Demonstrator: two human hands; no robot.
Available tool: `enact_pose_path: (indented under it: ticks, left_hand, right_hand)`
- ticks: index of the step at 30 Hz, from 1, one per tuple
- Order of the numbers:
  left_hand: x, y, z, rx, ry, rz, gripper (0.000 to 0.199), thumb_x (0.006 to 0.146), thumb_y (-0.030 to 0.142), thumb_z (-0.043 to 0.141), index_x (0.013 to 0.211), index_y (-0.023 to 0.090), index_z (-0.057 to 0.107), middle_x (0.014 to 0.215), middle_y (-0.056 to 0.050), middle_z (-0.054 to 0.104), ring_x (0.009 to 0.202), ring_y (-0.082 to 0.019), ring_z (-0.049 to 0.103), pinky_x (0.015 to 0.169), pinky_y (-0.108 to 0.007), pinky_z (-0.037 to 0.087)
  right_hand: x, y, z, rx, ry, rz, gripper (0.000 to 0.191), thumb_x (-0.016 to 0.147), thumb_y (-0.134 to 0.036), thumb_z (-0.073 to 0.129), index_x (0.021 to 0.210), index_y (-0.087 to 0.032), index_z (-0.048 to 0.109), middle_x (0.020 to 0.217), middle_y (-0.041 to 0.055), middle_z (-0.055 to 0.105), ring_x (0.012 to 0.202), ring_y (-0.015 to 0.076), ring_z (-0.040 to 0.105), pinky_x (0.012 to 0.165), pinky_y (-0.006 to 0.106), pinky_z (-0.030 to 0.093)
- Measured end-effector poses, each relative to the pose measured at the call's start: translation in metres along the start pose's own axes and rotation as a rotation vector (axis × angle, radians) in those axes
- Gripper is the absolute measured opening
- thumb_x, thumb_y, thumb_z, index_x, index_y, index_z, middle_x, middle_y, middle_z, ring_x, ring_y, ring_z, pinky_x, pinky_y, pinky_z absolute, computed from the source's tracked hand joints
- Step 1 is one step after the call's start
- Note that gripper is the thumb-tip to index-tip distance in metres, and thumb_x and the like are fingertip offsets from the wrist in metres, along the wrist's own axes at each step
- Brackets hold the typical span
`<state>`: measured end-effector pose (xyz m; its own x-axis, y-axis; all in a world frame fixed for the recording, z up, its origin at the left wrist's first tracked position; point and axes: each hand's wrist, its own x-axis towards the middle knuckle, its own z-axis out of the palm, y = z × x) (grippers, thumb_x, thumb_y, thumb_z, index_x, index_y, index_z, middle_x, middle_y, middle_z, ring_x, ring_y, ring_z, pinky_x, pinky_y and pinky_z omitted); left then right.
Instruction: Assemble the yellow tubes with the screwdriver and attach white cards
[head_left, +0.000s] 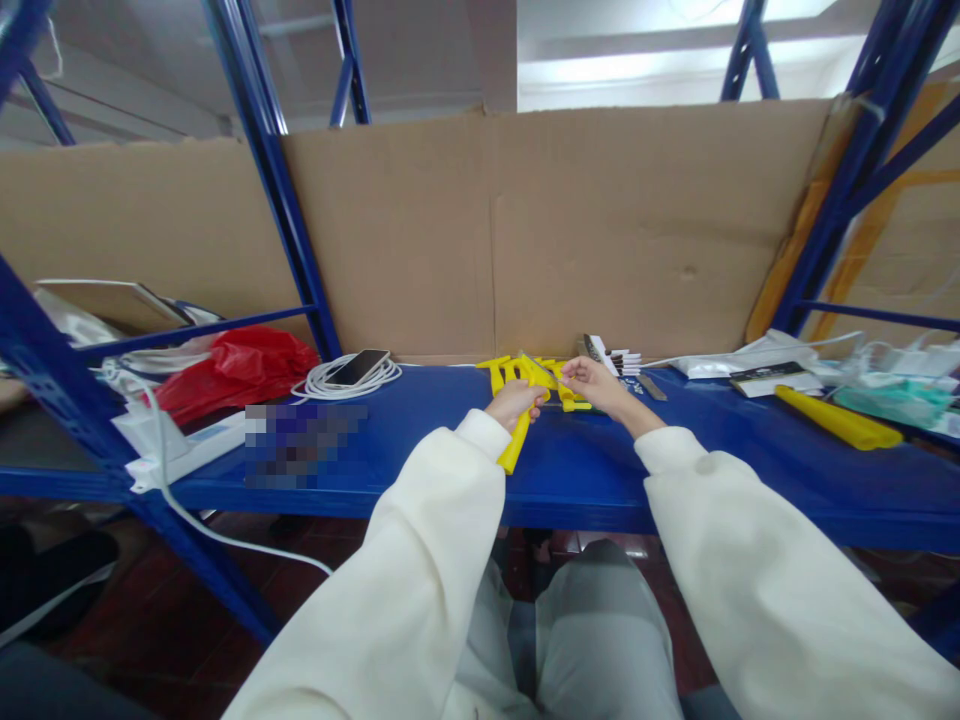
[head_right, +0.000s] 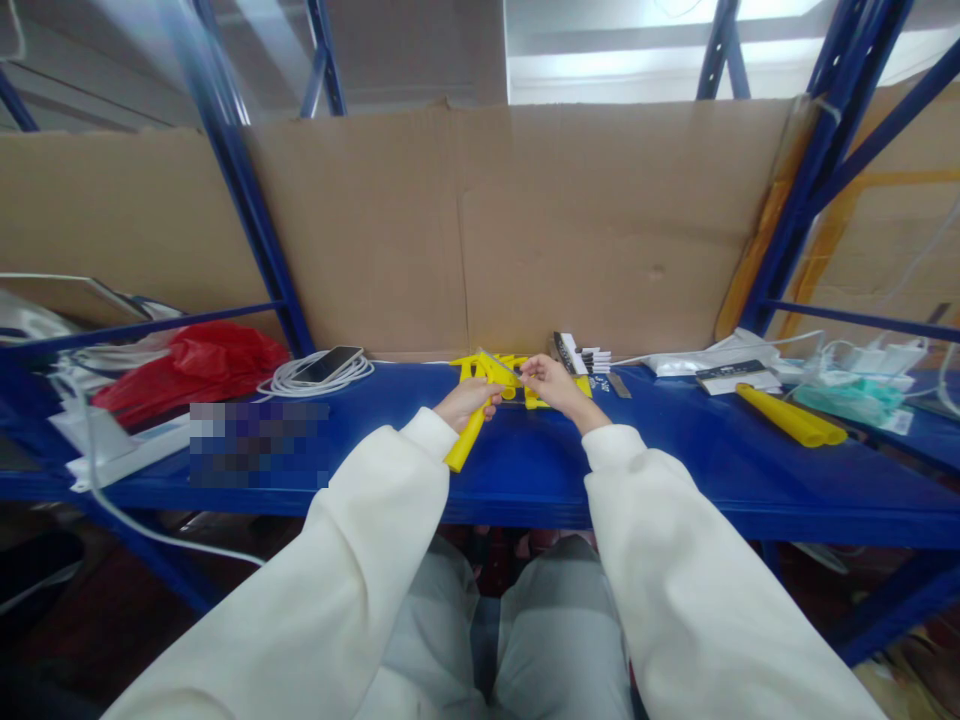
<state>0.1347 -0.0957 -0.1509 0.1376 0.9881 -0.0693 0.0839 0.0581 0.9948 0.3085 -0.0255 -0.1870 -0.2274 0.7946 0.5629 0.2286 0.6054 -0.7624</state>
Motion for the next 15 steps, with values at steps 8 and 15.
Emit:
enact_pose_path:
  ticks: [8, 15]
  left_hand:
    - [-0.0024, 0.0016, 0.0030, 0.024, -0.031, 0.016, 0.021, 0.091, 0.006, 0.050, 0.074, 0.019, 0.048, 0.049, 0.009, 0.042, 0.034, -0.004, 0.035, 0.040, -0.019, 0.024]
    - [-0.0002, -0.0001, 0.0037, 0.023, -0.051, 0.037, 0.015, 0.090, 0.005, 0.051, 0.081, 0.016, 0.054, 0.047, 0.009, 0.043, 0.034, -0.005, 0.037, 0.040, -0.020, 0.025]
  right_hand:
    - [-0.0025, -0.0021, 0.0039, 0.028, -0.010, 0.046, 0.029, 0.066, -0.035, 0.078, 0.077, -0.021, 0.055, 0.079, -0.0001, 0.062, 0.078, 0.0153, 0.061, 0.085, 0.040, 0.054]
    - [-0.0029, -0.0044, 0.0050, 0.017, 0.008, 0.056, 0.026, 0.067, -0.034, 0.077, 0.077, -0.021, 0.056, 0.078, -0.0002, 0.061, 0.080, 0.0162, 0.061, 0.086, 0.040, 0.053]
